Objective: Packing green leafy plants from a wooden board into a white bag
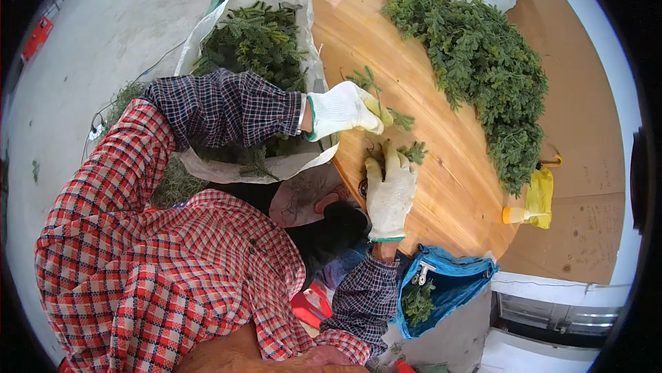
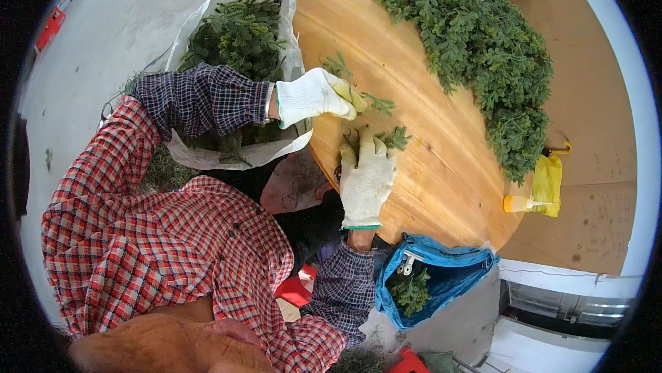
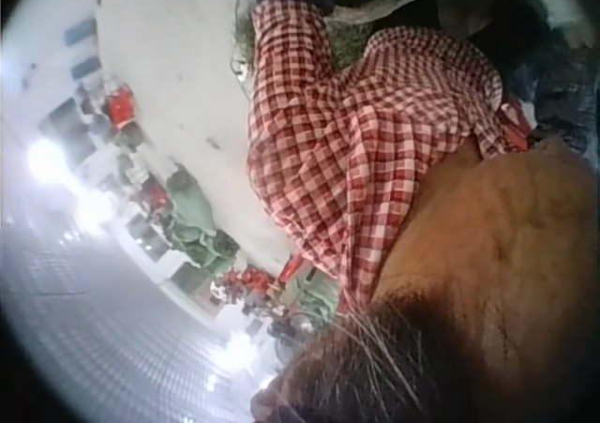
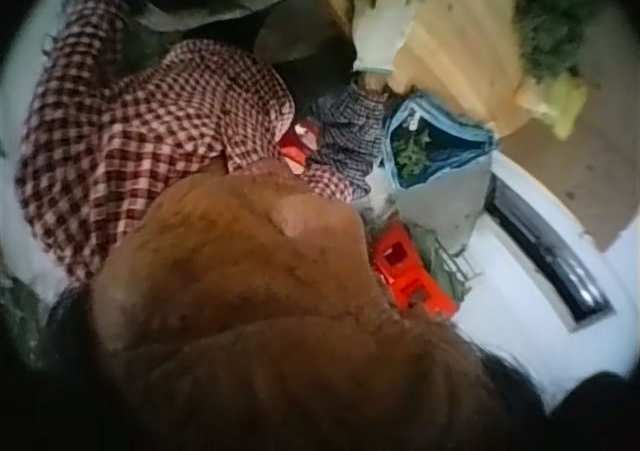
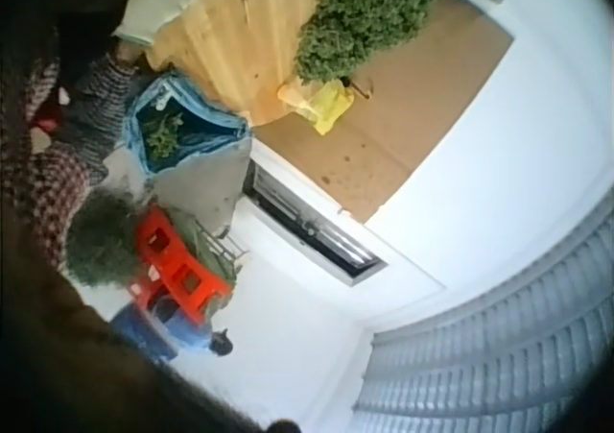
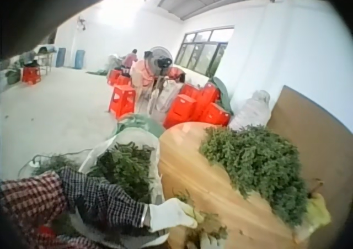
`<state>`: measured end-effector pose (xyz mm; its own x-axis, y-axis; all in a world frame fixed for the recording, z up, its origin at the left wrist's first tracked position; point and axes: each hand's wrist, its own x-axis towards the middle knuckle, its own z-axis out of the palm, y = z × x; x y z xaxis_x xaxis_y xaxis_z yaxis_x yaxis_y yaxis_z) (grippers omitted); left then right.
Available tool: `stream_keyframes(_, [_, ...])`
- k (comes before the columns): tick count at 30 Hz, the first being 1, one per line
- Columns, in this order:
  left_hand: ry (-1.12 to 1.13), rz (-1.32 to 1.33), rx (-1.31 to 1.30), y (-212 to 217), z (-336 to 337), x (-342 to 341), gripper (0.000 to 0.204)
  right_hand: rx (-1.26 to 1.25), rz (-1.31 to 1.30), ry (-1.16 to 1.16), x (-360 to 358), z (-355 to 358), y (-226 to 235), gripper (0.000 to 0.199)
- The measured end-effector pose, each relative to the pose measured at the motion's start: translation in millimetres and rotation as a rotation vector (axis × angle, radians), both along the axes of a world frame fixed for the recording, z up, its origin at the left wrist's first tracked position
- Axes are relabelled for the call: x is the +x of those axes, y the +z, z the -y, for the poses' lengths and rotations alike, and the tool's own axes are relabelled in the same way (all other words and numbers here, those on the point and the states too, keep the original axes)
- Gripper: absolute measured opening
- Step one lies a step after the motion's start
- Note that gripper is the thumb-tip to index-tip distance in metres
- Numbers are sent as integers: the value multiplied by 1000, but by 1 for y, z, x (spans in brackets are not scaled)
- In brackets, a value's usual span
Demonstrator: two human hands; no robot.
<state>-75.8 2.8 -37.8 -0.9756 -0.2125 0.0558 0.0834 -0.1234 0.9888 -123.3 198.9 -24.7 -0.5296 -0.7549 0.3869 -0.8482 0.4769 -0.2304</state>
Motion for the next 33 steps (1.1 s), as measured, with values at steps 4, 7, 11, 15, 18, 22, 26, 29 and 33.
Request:
stream_keyframes(4, [-28, -27, -62, 4, -4, 5, 20, -57, 90, -26, -3, -1, -5, 35])
stream_keyframes(7, [-37, -66, -214, 4, -9, 2, 19, -127, 207, -47, 2, -5, 6, 32])
stream_keyframes(11, [-120, -75, -423, -14, 1, -3, 22, -516, 275, -49, -5, -5, 12, 31])
stream_keyframes(15, [-313, -213, -431, -10, -4, -5, 20, -82, -59, 10, -17, -6, 44, 35])
stream_keyframes(18, [-437, -142, -307, 2, -11, -1, 19, 148, -31, 71, -28, -6, 37, 35])
stream_keyframes(22, [-632, -172, -384, -6, 5, -17, 19, 40, -220, 158, -32, -6, 28, 46])
stream_keyframes(26, [-870, -523, -125, -20, 9, -30, 22, -56, -63, 75, -25, 2, 33, 53])
stream_keyframes(29, [-750, -618, -325, -20, 13, -21, 28, -29, -99, 128, -26, 9, 35, 60])
stream_keyframes(33, [-615, -555, -694, 0, 7, -13, 29, 84, -167, 195, -28, 8, 45, 68])
